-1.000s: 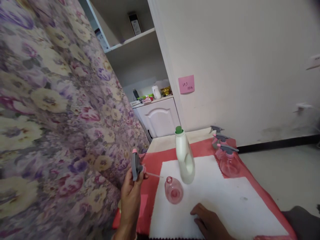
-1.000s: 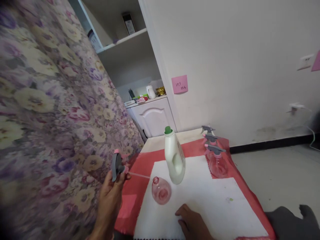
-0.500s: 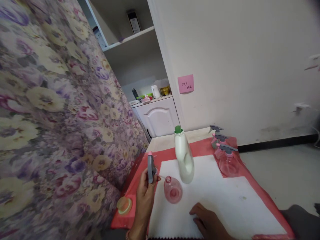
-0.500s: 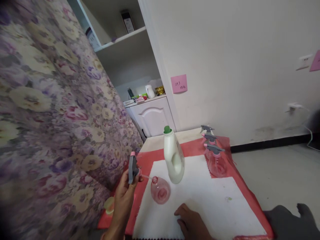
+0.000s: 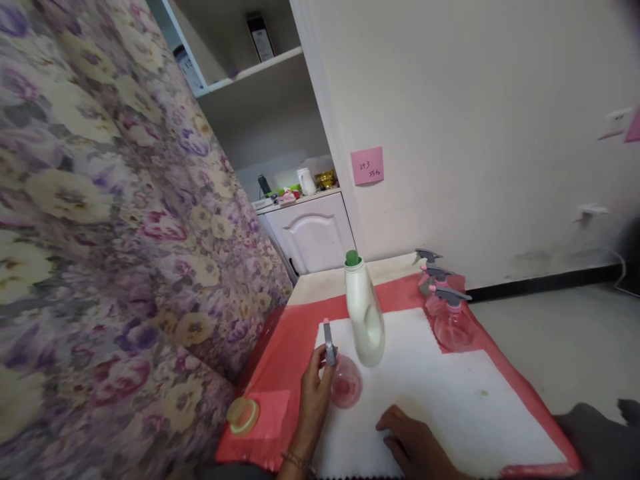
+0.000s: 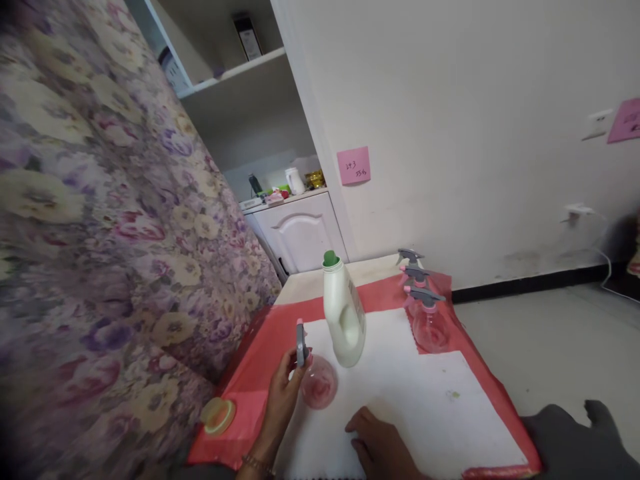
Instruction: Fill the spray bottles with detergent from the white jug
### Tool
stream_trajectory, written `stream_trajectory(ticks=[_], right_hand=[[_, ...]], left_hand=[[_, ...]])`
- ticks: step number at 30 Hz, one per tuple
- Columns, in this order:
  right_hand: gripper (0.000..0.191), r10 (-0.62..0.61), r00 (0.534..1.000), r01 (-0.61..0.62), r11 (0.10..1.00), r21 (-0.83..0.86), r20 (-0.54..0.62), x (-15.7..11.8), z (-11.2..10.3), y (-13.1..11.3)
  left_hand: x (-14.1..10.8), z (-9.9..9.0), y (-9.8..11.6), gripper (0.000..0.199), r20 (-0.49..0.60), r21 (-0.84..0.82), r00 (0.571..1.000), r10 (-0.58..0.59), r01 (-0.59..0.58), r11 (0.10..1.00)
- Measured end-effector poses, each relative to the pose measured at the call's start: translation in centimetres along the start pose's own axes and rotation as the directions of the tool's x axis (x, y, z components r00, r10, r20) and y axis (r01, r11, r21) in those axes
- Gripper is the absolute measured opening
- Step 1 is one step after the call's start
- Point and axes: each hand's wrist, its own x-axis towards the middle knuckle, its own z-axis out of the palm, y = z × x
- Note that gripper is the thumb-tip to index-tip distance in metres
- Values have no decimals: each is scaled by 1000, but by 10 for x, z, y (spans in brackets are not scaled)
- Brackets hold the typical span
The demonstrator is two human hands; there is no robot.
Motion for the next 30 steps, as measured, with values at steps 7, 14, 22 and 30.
stream_trajectory(ticks=[7,14,22,30], right_hand=[[31,9,1000,-9,1000,-1,6,0,-1,-1],[38,106,992,-96,984,153,-63,6,0,0],[100,152,968,-82,945,316,-201,78,33,-9],[92,110,883,-7,975,220,-456,104,72,-5]], left_hand=[[5,-3,-5,25,-30,126,1000,-4,8,992],[8,-3,-13,22,66,35,997,-37,34,999],[3,6,-19,36,93,-112,993,-74,84,990],[-7,13,-15,42,7,-239,978,-210,205,949]])
